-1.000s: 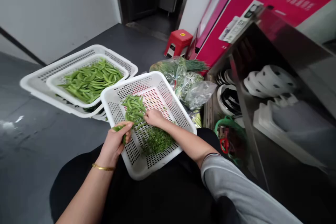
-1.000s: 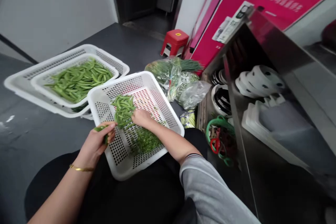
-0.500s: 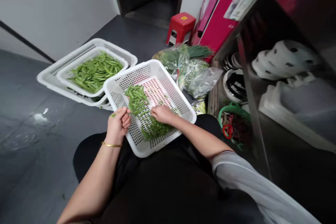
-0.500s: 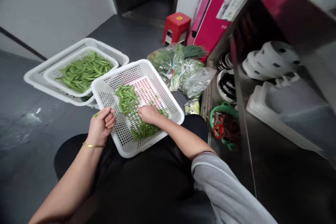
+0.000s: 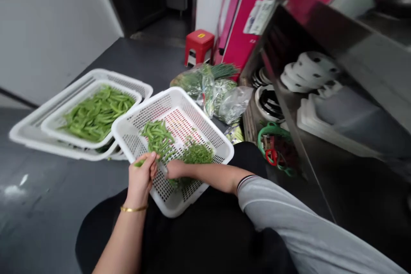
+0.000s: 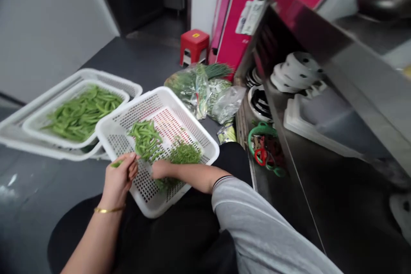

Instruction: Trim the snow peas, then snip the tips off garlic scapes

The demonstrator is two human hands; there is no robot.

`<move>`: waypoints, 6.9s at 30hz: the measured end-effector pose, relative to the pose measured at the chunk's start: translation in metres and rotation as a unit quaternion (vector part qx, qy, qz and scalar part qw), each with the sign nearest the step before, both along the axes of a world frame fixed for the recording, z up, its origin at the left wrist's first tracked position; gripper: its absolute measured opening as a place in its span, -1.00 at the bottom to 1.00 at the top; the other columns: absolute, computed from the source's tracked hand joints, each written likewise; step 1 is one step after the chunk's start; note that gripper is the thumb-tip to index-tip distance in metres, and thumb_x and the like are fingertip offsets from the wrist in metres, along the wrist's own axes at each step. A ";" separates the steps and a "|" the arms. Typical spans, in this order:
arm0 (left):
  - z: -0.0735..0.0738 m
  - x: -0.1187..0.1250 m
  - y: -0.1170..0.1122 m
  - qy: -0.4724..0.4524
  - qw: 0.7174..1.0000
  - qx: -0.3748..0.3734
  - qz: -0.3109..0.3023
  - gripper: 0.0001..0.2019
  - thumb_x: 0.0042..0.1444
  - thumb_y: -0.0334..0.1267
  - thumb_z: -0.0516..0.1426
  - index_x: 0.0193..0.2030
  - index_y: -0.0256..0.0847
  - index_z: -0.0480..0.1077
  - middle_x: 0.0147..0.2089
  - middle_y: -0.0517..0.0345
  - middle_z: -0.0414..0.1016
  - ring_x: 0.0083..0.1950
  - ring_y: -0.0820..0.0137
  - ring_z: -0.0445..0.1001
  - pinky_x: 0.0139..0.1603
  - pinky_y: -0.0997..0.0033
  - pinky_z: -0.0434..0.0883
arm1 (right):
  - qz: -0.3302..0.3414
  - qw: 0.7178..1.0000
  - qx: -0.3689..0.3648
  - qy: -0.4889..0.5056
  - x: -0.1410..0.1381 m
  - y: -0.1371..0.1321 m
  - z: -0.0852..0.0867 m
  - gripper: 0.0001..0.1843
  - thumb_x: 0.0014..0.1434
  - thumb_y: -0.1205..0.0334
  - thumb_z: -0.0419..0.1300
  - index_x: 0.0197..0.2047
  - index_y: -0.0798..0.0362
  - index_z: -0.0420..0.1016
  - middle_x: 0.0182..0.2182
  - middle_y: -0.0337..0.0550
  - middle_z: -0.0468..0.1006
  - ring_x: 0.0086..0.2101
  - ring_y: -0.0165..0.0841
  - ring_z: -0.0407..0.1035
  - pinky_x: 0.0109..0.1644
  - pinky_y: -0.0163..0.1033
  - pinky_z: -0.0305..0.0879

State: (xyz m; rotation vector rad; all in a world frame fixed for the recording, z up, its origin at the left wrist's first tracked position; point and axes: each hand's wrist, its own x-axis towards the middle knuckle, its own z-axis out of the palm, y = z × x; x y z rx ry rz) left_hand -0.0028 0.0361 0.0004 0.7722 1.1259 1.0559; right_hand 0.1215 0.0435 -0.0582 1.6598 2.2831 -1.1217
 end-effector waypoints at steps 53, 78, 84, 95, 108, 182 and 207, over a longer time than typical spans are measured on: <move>-0.009 0.000 -0.007 0.038 0.950 -0.109 -0.290 -0.76 -0.19 -0.19 0.33 -0.40 -0.30 0.51 -0.67 0.18 0.34 -0.69 0.57 0.17 -0.68 0.58 0.12 | 0.142 0.931 0.336 0.015 0.089 -0.044 0.082 -0.67 0.30 0.04 -0.03 -0.04 0.06 0.37 -0.12 -0.03 0.47 -0.26 -0.33 0.38 -0.36 -0.30 0.24; 0.006 -0.029 0.009 -0.214 0.965 -0.056 0.139 -0.88 -0.10 -0.30 0.13 -0.52 -0.32 0.38 -0.65 0.18 0.34 -0.67 0.54 0.26 -0.72 0.61 0.15 | 0.002 0.965 -0.072 0.253 0.113 -0.035 0.072 -0.65 0.11 -0.06 0.18 -0.34 0.10 0.45 -0.57 -0.27 0.46 -0.51 -0.42 0.39 -0.41 -0.33 0.26; 0.006 -0.024 0.010 -0.258 0.956 -0.121 0.070 -0.72 -0.18 -0.43 0.16 -0.23 -0.31 0.44 -0.48 0.08 0.47 -0.52 0.44 0.42 -0.55 0.48 0.40 | -0.020 0.991 0.098 -0.094 0.069 0.038 0.041 -0.68 0.23 0.06 0.03 -0.19 0.09 0.50 -0.20 0.01 0.57 -0.17 -0.25 0.43 -0.19 -0.26 0.24; -0.013 -0.008 0.007 -0.008 0.999 -0.047 0.010 -0.68 -0.18 -0.18 0.33 -0.30 -0.33 0.46 -0.70 0.33 0.26 -0.76 0.62 0.07 -0.78 0.61 0.02 | -0.063 0.994 0.084 -0.036 0.045 0.060 0.014 -0.74 0.18 0.15 0.09 -0.29 0.12 0.55 -0.34 -0.13 0.58 -0.30 -0.36 0.42 -0.27 -0.36 0.19; -0.009 -0.005 -0.007 -0.024 0.961 -0.043 -0.271 -0.75 -0.16 -0.16 0.33 -0.45 -0.29 0.46 -0.72 0.20 0.35 -0.78 0.63 0.10 -0.77 0.63 0.07 | 0.068 0.959 0.217 0.171 0.074 -0.019 0.080 -0.80 0.25 0.19 0.05 -0.33 0.08 0.41 -0.43 -0.25 0.46 -0.38 -0.45 0.31 -0.30 -0.38 0.11; -0.023 0.006 -0.007 0.107 0.987 -0.016 -0.120 -0.71 -0.17 -0.13 0.33 -0.40 -0.31 0.45 -0.71 0.25 0.35 -0.73 0.54 0.22 -0.71 0.55 0.16 | 0.042 0.980 0.179 0.077 0.069 -0.017 0.049 -0.66 0.29 0.17 0.03 -0.42 0.11 0.50 -0.53 -0.25 0.51 -0.47 -0.47 0.34 -0.35 -0.39 0.13; -0.015 0.001 -0.011 0.079 0.954 0.002 -0.289 -0.82 -0.15 -0.21 0.31 -0.40 -0.27 0.52 -0.65 0.21 0.38 -0.71 0.53 0.25 -0.75 0.57 0.20 | 0.189 0.947 0.247 -0.084 0.065 -0.037 0.084 -0.66 0.33 0.17 -0.10 -0.20 0.11 0.46 -0.33 -0.01 0.54 -0.34 -0.29 0.41 -0.31 -0.27 0.20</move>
